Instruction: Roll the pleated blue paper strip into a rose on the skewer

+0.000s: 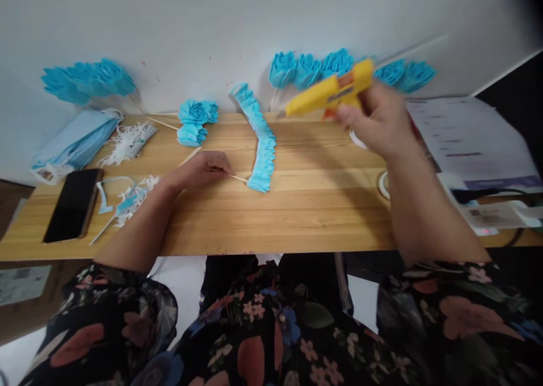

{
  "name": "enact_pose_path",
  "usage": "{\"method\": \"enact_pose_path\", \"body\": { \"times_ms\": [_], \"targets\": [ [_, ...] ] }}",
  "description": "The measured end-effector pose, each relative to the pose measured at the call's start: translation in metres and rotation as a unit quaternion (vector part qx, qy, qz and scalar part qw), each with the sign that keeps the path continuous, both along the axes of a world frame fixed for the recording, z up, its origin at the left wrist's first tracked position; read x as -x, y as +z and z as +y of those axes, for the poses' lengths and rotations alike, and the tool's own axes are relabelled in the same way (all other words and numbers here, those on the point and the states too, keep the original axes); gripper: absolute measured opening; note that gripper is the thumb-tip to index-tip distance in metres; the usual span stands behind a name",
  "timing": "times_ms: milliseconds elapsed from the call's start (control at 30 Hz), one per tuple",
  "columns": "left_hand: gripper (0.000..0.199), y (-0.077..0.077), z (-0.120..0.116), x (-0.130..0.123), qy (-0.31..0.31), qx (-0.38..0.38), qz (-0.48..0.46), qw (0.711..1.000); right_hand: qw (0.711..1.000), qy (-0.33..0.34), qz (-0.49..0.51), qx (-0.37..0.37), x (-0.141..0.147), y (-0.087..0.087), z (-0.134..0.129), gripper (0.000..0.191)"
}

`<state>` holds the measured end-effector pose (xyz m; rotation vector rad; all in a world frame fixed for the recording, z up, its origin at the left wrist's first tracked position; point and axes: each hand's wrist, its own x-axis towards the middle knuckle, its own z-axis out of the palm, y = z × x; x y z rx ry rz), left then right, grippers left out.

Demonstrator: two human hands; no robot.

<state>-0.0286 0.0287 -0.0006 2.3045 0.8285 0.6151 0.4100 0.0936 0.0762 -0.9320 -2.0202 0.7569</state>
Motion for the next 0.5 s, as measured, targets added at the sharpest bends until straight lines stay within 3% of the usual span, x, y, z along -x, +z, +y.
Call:
{"method": "enact_pose_path", "body": {
  "times_ms": [67,233,500],
  "targets": [
    [0.039,0.002,-0.002,-0.001,0.006,0.002,0.009,1.0,0.997,0.011,-0.063,0.041,0.01,-0.017,-0.014,0.061],
    [0.038,0.005,-0.006,-0.003,0.025,0.009,0.024,0.999,0.99,0.028,-0.094,0.1,0.02,-0.047,-0.025,0.064],
    [0.032,0.006,-0.007,-0.003,0.021,0.024,0.023,0.999,0.987,0.077,-0.084,0.114,0.036,-0.061,-0.031,0.06]
  ]
}}
